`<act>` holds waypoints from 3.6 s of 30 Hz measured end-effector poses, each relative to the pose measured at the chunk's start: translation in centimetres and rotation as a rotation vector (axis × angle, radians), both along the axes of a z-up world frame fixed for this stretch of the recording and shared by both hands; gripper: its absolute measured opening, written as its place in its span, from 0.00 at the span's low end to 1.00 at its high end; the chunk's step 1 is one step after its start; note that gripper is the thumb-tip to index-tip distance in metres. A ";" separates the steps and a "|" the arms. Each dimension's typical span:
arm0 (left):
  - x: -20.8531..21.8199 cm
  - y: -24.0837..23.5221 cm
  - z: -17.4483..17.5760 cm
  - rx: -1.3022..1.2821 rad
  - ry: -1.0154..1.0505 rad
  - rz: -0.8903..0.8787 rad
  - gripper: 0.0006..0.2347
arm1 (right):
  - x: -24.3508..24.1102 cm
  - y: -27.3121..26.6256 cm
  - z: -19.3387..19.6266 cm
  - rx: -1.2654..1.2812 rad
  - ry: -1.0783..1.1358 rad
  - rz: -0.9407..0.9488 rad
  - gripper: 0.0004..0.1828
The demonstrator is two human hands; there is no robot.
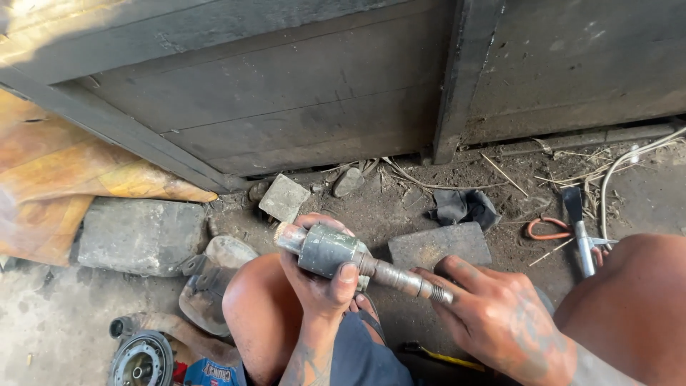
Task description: The person sits on the ground and uses a small metal tool to scrape and clean a dirty mechanical part held in their left hand. They rotate the part to access different areas and then use a yellow-handled brush to scrub the component.
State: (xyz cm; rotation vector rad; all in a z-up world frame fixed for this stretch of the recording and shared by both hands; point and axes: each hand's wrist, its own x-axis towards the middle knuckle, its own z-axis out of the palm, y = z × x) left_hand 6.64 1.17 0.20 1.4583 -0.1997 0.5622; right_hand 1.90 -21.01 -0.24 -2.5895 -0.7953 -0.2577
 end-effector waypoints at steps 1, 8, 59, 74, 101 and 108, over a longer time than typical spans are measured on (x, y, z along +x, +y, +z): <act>0.0 -0.1 -0.1 -0.058 0.002 -0.024 0.28 | 0.0 0.0 -0.2 -0.011 0.028 -0.014 0.24; 0.4 -0.1 -1.2 -0.044 -0.056 -0.045 0.27 | 1.4 0.3 -0.8 0.168 0.437 -0.006 0.42; 2.3 -1.4 -2.1 -0.085 0.127 0.080 0.24 | 1.6 0.6 -2.1 0.130 0.275 -0.181 0.08; 1.7 -1.2 -1.8 -0.102 0.119 0.108 0.25 | 1.0 -0.7 -3.4 0.092 0.108 -0.089 0.06; 2.6 -1.2 -4.6 -0.831 0.726 -0.121 0.28 | 2.2 0.9 1.6 0.553 0.362 0.058 0.15; 2.1 -2.0 -3.9 -0.809 0.786 -0.126 0.31 | 2.2 1.3 1.5 0.562 0.347 0.041 0.14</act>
